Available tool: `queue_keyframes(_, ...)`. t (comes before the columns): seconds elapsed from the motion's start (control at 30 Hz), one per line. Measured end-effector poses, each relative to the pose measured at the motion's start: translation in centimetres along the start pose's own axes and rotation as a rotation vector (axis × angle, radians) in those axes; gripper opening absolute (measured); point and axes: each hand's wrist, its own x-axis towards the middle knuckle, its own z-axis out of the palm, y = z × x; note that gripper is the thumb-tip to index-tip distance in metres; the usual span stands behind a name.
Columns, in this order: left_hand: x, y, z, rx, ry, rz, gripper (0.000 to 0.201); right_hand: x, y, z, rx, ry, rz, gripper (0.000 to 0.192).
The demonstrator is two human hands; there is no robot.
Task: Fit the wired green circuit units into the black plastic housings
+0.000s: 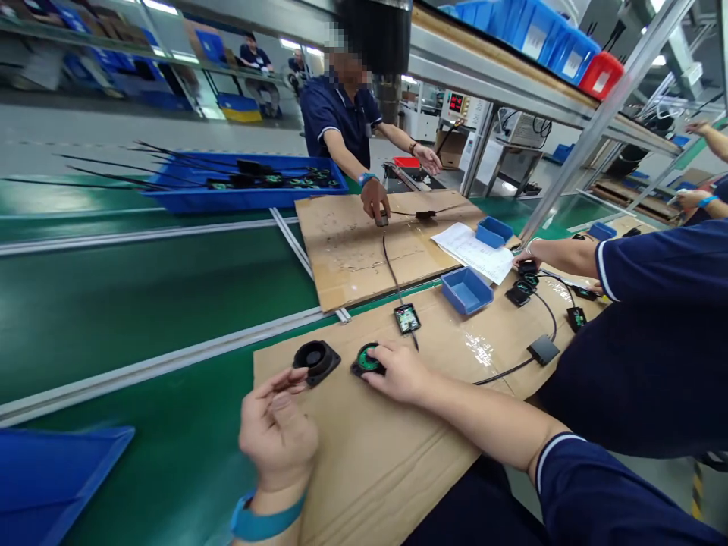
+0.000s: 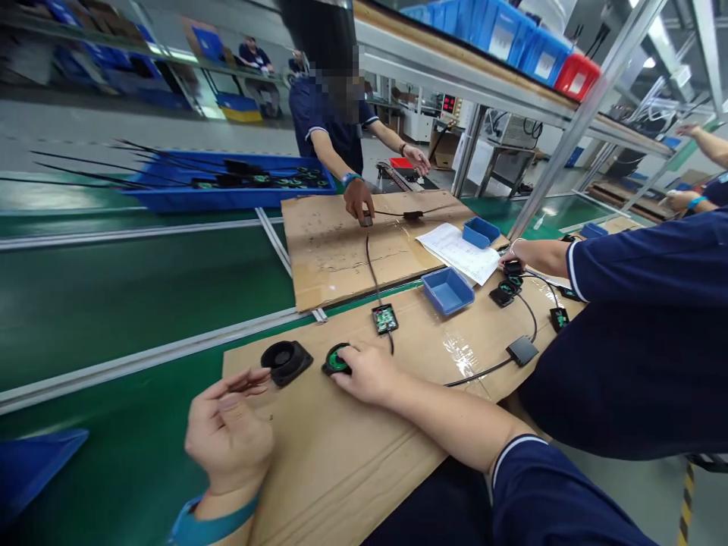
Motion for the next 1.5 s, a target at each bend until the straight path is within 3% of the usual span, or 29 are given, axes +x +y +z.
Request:
queue_keyframes(0.07, 0.1, 0.0, 0.2, 0.034, 0.029, -0.03, 0.038, -0.3, 0.3, 0.3, 0.02, -0.046, -0.005, 0.028)
queue_keyframes(0.17, 0.3, -0.1, 0.3, 0.082, 0.052, -0.015, 0.035, -0.6, 0.7, 0.7, 0.058, 0.1, 0.006, 0.035)
queue_keyframes(0.23, 0.5, -0.2, 0.3, 0.102, 0.076, 0.027, 0.034, -0.8, 1.0, 1.2, 0.031, 0.126, 0.018, 0.039)
queue_keyframes(0.33, 0.7, -0.2, 0.2, 0.132, 0.089, 0.049, 0.032, -0.7, 1.4, 1.9, -0.015, 0.017, 0.012, 0.035)
queue_keyframes(0.43, 0.8, -0.2, 0.2, 0.153, 0.076, 0.034, 0.031, -0.6, 1.7, 2.3, -0.005, -0.012, -0.009, 0.032)
queue_keyframes(0.6, 0.8, -0.5, 0.3, 0.147, 0.073, 0.025, 0.029, -1.3, 1.8, 2.8, 0.056, 0.179, -0.012, 0.039)
queue_keyframes(0.77, 0.8, -1.0, 0.4, 0.135, 0.071, -0.08, 0.029, -2.0, 1.3, 3.1, 0.044, 0.088, 0.008, 0.039)
queue_keyframes(0.9, 0.8, -1.0, 0.5, 0.087, 0.092, -0.163, 0.035, -2.3, 0.5, 2.6, 0.095, 0.197, -0.001, 0.041)
queue_keyframes(1.07, 1.3, -0.8, 0.4, 0.04, 0.097, -0.362, 0.034, -1.6, 0.5, 3.2, -0.053, -0.119, 0.024, 0.037)
queue_keyframes(1.13, 1.7, -1.1, 0.3, 0.021, 0.123, -0.4, 0.031, -1.1, 0.5, 2.7, -0.045, -0.154, 0.054, 0.034)
queue_keyframes(1.2, 2.0, -1.3, 0.2, 0.016, 0.138, -0.425, 0.029, -1.0, 0.0, 1.0, 0.05, -0.071, 0.05, 0.033)
queue_keyframes(1.27, 2.0, -1.4, 0.1, 0.035, 0.128, -0.44, 0.026, -1.5, -0.8, -2.0, 0.228, 0.117, 0.023, 0.036)
queue_keyframes(1.4, 1.6, -1.1, 0.4, 0.033, 0.101, -0.397, 0.03, -3.1, -1.7, -11.4, 0.549, 0.626, 0.054, 0.046)
queue_keyframes(1.5, 1.4, -0.9, 0.5, 0.034, 0.068, -0.362, 0.036, -4.1, 0.2, -17.9, 0.692, 0.961, 0.171, 0.046)
